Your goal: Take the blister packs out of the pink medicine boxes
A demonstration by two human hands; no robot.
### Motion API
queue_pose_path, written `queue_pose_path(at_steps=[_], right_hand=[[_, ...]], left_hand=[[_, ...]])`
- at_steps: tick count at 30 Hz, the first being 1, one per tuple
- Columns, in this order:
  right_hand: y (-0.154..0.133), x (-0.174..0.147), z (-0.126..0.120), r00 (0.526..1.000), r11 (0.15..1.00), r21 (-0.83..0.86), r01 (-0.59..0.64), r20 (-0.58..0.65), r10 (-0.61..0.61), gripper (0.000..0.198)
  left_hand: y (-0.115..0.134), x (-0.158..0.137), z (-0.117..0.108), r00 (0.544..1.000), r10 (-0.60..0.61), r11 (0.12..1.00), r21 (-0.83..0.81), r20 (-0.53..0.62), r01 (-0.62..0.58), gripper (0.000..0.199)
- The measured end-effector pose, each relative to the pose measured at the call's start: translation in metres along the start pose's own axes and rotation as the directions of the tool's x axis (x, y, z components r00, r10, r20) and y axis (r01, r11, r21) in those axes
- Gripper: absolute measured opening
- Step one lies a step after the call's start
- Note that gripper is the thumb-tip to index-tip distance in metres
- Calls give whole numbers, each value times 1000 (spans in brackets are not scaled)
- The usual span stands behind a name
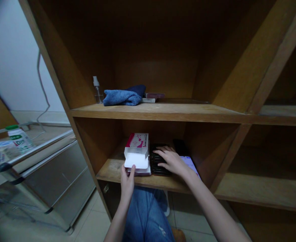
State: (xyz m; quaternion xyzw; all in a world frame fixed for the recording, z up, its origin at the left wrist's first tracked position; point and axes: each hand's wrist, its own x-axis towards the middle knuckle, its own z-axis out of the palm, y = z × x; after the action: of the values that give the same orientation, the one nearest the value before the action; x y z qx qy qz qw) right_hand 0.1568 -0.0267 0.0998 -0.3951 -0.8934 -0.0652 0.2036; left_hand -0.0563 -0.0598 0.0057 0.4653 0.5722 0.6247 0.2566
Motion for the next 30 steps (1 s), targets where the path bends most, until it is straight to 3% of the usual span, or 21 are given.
queue_pose_path(at_steps=[9,15,22,30], right_hand=[[-7,-1,4,996,999,-32,-15,-92,12,48],[-45,16,2,968,999,-49,20,-250,-32,28],[-81,53,16,976,967,-253,-23,-214,-33,26],[-76,67,29,987,957,-285,-63,-162,16,17]], left_hand=[[-3,0,1,1000,-12,1000,-13,8,12,47],[0,0,0,1000,-9,1000,4,-14,9,43],[-1,1,0,1000,14,1000,12,-6,-14,43],[2,1,-2,1000,2,1000,27,-2,-2,45]])
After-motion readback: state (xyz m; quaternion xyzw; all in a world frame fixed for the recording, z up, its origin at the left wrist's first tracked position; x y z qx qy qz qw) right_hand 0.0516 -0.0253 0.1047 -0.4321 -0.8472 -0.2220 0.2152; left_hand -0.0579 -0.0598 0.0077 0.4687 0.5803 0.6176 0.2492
